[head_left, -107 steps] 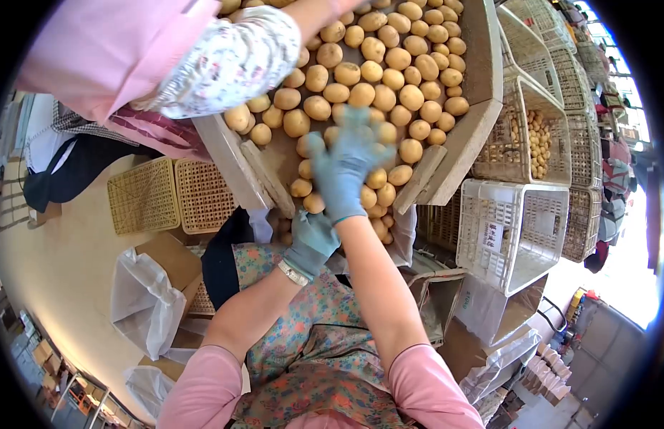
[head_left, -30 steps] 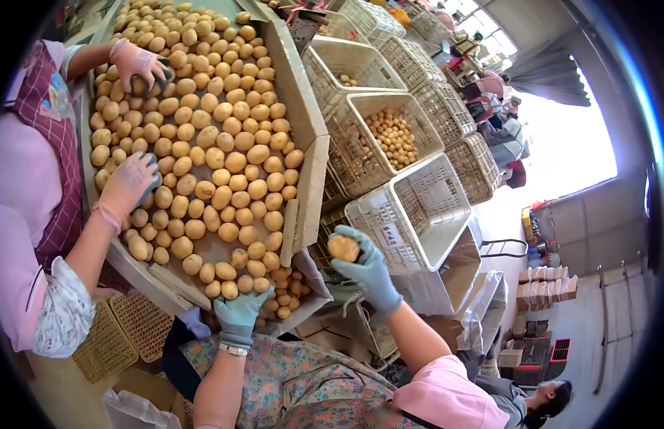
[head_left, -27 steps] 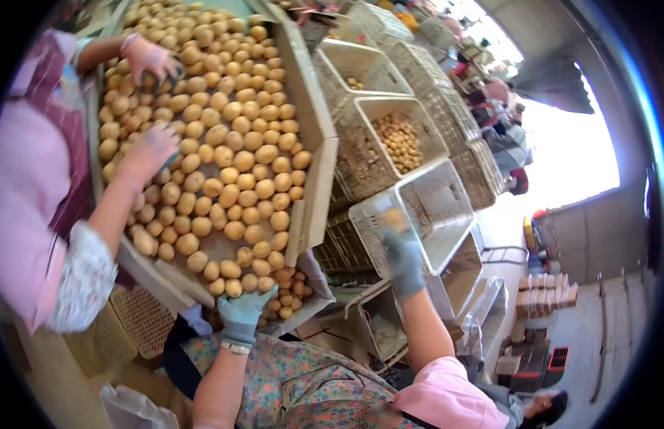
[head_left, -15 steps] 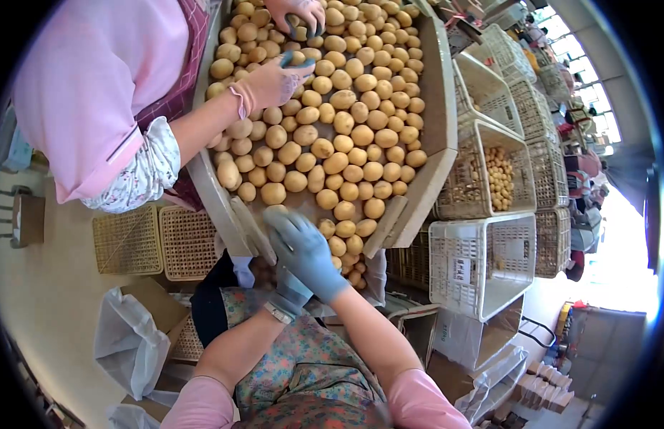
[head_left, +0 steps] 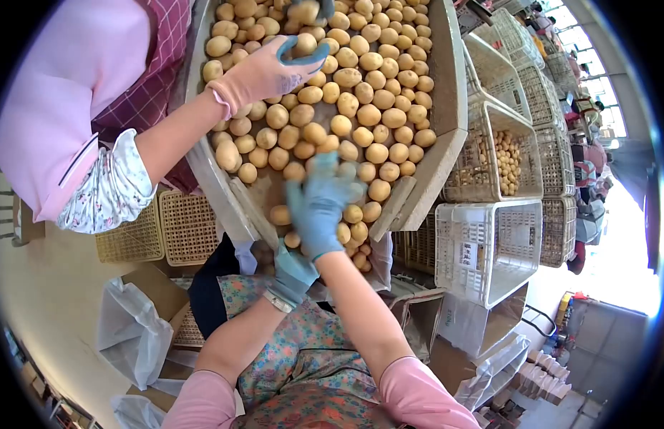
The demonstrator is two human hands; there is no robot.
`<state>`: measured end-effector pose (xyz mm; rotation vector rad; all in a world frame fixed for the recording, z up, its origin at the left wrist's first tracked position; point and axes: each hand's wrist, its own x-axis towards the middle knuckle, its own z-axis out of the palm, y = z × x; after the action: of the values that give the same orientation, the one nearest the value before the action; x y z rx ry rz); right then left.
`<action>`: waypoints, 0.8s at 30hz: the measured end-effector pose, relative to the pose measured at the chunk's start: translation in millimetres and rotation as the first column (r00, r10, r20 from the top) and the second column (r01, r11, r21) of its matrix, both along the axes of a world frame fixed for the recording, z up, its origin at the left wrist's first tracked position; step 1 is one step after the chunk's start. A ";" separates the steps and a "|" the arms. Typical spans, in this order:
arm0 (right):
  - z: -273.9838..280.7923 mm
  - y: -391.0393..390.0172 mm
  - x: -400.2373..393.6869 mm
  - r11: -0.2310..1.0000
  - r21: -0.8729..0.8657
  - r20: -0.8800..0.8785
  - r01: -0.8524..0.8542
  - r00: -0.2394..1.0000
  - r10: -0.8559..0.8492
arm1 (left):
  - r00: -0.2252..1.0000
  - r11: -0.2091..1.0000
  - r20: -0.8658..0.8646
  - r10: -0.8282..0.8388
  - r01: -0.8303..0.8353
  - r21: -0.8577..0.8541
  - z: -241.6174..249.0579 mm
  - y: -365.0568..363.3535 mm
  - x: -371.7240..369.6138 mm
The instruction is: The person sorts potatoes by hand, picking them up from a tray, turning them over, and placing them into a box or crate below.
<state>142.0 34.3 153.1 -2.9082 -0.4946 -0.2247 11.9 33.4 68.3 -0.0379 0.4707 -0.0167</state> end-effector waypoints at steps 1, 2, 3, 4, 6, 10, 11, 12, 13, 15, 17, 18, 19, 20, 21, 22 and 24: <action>9.1 5.0 -15.2 0.978 -0.007 -0.039 -0.210 0.977 0.210 | 0.991 0.966 0.136 0.017 -0.051 0.254 1.3 -1.8 0.4; 4.0 -3.6 -24.4 0.919 0.050 -0.063 -0.391 0.917 0.393 | 0.998 0.996 0.025 0.055 -0.056 0.067 2.9 -3.3 -1.4; 0.8 -14.9 -30.6 0.825 0.109 -0.073 -0.554 0.824 0.562 | 0.999 0.997 0.017 0.050 -0.051 0.065 -2.0 -5.4 -3.2; 6.0 -31.3 -28.2 0.778 0.127 -0.114 -0.615 0.770 0.628 | 0.970 0.894 0.116 0.215 -0.148 -0.423 -9.6 -7.7 -2.7; 26.2 -69.9 -12.8 0.772 0.148 -0.196 -0.618 0.747 0.635 | 0.984 0.835 0.092 0.152 -0.078 -0.545 -18.2 1.0 -10.7; 65.0 -122.6 64.9 0.886 -0.139 0.239 -0.443 0.853 0.464 | 0.997 0.680 -0.029 -0.076 0.073 0.730 59.5 4.6 15.1; 48.6 -132.0 91.9 0.918 -0.023 0.400 -0.395 0.839 0.370 | 0.997 0.680 -0.040 -0.072 0.079 0.729 57.0 4.2 16.1; 38.4 -137.5 118.8 0.919 -0.086 0.318 -0.385 0.863 0.392 | 0.995 0.524 -0.041 -0.094 0.084 0.847 50.5 4.4 16.7; 29.4 -135.0 137.8 0.912 -0.147 0.232 -0.382 0.884 0.407 | 0.992 0.346 -0.051 -0.115 0.088 0.934 44.8 4.5 14.1; 28.0 -101.7 148.6 0.986 -0.115 -0.086 -0.119 0.990 0.109 | 0.995 0.436 -0.043 -0.094 0.080 0.897 42.5 4.1 10.6; 29.0 -93.7 155.7 0.969 -0.218 -0.123 -0.116 0.988 0.090 | 0.993 0.968 0.116 0.006 -0.035 0.247 48.6 5.0 12.2; 34.5 -94.4 156.8 0.971 -0.202 -0.167 -0.128 0.981 0.095 | 0.987 0.958 0.160 -0.003 -0.043 0.284 51.9 6.6 11.4; 35.8 -95.8 158.6 0.973 -0.185 -0.209 -0.139 0.973 0.100 | 0.989 0.960 0.151 -0.004 -0.039 0.276 51.5 6.2 11.7; 32.2 -102.1 165.7 0.987 -0.097 -0.248 -0.127 0.964 0.099 | 0.992 0.972 0.129 0.003 -0.033 0.233 51.5 6.3 12.6; 33.6 -111.7 156.8 0.990 0.027 -0.156 -0.142 0.977 0.144 | 0.994 0.981 0.110 0.010 -0.031 0.192 51.2 6.4 11.9; 42.2 -117.8 141.9 0.957 0.079 -0.019 -0.279 0.960 0.281 | 0.987 0.904 0.157 -0.021 -0.048 0.424 34.7 2.1 8.3; 90.4 -128.5 108.1 0.856 -0.034 0.144 -0.516 0.845 0.515 | 0.992 0.994 0.123 0.015 -0.028 0.103 54.2 13.8 14.2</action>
<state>250.2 -94.2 243.4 -2.6324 -1.2697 -0.3579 26.1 47.2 122.5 0.0603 0.3478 0.0263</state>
